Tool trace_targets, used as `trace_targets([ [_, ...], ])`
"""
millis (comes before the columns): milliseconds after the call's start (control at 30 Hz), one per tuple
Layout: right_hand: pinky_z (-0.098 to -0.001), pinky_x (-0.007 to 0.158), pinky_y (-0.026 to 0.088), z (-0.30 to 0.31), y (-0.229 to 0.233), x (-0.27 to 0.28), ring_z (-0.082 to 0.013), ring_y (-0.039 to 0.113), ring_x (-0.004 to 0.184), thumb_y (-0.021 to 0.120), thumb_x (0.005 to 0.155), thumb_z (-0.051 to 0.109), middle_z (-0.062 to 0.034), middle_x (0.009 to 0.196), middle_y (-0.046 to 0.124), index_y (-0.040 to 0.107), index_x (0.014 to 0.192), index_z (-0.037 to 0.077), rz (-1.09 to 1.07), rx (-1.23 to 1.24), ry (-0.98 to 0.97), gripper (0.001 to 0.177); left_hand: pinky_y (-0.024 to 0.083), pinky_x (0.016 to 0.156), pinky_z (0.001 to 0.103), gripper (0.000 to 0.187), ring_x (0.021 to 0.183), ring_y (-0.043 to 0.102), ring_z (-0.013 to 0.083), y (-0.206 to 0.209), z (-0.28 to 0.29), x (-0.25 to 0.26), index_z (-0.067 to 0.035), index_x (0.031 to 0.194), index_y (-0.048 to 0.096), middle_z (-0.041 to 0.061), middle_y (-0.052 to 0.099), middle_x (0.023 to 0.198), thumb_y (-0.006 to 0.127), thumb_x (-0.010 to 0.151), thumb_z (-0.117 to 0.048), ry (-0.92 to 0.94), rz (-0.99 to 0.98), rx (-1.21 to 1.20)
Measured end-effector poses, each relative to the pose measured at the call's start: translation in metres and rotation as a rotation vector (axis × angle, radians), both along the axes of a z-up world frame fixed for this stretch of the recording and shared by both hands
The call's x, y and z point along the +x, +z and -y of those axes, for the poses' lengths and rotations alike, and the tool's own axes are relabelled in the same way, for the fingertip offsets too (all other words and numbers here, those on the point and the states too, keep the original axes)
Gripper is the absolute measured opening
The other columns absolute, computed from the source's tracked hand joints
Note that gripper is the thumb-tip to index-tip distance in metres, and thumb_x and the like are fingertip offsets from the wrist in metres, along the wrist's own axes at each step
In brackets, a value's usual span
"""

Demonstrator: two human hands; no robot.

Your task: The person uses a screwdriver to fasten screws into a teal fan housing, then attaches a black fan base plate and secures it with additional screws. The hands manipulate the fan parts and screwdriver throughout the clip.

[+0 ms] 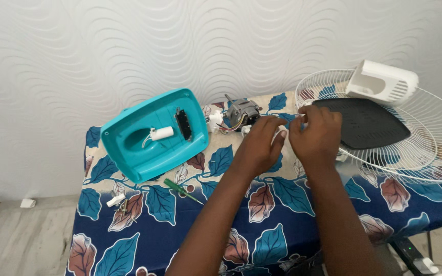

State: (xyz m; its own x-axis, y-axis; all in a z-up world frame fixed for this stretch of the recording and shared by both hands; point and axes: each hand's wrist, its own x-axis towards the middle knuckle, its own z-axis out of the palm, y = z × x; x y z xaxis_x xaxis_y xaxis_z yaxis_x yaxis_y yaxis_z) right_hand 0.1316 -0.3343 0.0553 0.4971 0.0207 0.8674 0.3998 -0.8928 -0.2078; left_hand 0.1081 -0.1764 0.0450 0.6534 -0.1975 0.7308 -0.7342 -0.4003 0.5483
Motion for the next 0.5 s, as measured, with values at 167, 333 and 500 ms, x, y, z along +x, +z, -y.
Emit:
trace_targets([
  [167,-0.0488,0.085,0.052,0.051,0.007,0.007,-0.0394,0.067,0.093,0.071,0.094,0.018,-0.0190,0.097,0.071,0.076,0.098,0.007,-0.347,0.094,-0.104,0.013,0.044,0.116,0.047,0.041,0.134,0.055,0.0407,-0.006,0.039,0.024,-0.003,0.139,0.056,0.021,0.055,0.146,0.059,0.099,-0.013,-0.089,0.199,0.115],
  [333,-0.0515,0.083,0.053,0.091,0.015,0.011,-0.0436,0.067,0.096,0.080,0.080,0.032,-0.0220,0.106,0.069,0.080,0.105,0.011,-0.629,-0.053,-0.266,0.032,0.035,0.115,0.055,0.036,0.138,0.048,0.0440,-0.011,0.067,0.043,-0.007,0.133,0.062,0.021,0.058,0.143,0.054,0.103,-0.024,-0.065,0.195,0.307],
  [500,-0.0440,0.085,0.058,0.102,0.017,0.024,-0.0324,0.075,0.091,0.084,0.079,0.037,-0.0167,0.103,0.075,0.077,0.112,0.011,-1.050,-0.036,-0.267,0.043,0.035,0.116,0.060,0.027,0.130,0.056,0.0400,-0.017,0.075,0.048,-0.007,0.108,0.071,0.016,0.071,0.116,0.054,0.101,-0.027,-0.048,0.111,0.377],
])
